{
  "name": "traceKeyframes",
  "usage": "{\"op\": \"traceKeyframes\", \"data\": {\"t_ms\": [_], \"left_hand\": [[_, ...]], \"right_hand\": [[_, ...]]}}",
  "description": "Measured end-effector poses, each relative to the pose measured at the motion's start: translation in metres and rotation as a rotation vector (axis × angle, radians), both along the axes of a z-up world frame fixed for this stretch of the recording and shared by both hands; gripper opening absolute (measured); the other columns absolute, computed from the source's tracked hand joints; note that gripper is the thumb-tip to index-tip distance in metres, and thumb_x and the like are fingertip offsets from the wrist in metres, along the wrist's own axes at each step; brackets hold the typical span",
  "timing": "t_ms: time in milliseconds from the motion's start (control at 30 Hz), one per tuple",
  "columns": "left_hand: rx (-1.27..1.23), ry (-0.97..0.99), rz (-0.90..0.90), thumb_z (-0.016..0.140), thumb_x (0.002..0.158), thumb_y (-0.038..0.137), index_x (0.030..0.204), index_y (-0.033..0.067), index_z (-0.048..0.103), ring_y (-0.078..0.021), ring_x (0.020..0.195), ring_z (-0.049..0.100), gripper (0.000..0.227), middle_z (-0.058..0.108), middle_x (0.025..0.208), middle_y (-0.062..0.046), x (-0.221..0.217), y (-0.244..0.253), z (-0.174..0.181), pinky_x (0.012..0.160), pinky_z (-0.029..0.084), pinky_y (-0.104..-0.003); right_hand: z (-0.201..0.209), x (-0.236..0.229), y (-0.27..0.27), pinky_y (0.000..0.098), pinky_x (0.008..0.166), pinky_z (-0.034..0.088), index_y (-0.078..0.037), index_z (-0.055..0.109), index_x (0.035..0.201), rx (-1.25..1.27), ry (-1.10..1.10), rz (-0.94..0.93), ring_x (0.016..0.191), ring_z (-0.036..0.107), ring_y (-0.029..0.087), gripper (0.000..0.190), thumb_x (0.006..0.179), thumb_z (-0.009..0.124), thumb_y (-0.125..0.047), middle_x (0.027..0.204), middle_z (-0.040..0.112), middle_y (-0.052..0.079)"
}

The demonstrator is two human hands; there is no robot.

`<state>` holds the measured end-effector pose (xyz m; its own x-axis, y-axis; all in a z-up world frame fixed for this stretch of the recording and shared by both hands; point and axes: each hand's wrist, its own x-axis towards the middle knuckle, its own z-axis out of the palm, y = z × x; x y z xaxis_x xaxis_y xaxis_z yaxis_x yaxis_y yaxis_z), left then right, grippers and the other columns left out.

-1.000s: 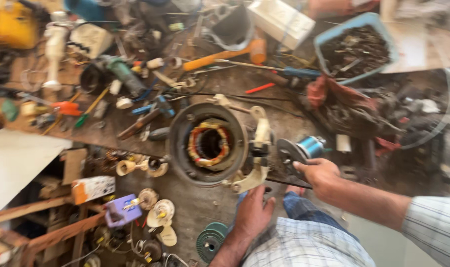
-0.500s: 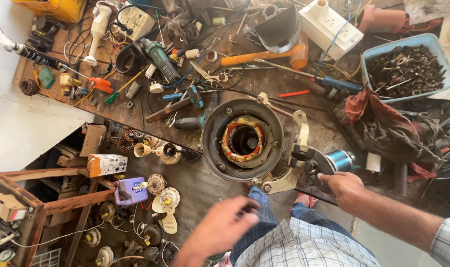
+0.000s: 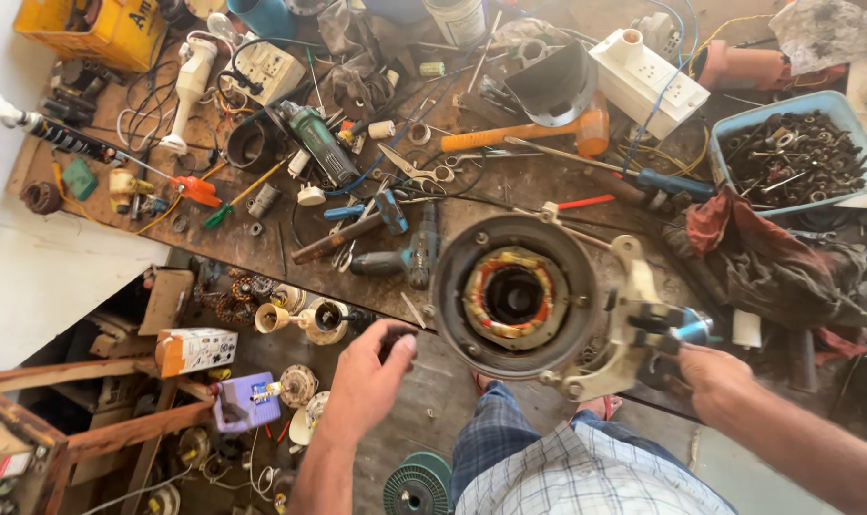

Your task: The person assembles an electric motor by inserting a rotor into a stator housing, tapping it with a rubber mallet, and fitting a metal end plate. The person handles the rotor, stator, end plate, and mallet on a cluttered workbench.

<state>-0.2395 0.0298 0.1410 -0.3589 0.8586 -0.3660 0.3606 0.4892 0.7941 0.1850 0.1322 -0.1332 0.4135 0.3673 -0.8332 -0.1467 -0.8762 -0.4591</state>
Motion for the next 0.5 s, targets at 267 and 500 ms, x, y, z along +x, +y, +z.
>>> {"op": "traceKeyframes", "data": {"t_ms": [267,500], "left_hand": [[0.090,0.140,-0.031,0.067,0.091,0.025,0.108,0.0062,0.073,-0.0180,0.078,0.074,0.026,0.077,0.087,-0.007,-0.109,0.047,-0.124,0.075,0.057,-0.032],[0.130,0.479,-0.175,0.071,0.086,0.025,0.118,0.0094,0.066,-0.0351,0.097,0.067,0.036,0.069,0.108,-0.015,-0.173,0.152,-0.189,0.084,0.053,-0.047]], "right_hand": [[-0.015,0.023,-0.011,0.0329,0.078,0.058,-0.007,0.066,0.115,0.083,0.065,-0.094,0.097,0.067,0.022,0.015,0.102,0.059,-0.007,0.114,0.069,0.007],[0.051,0.029,-0.023,0.0299,0.083,0.052,-0.011,0.059,0.123,0.065,0.133,-0.334,0.104,0.066,0.023,0.019,0.110,0.049,-0.021,0.119,0.066,0.006]]}}
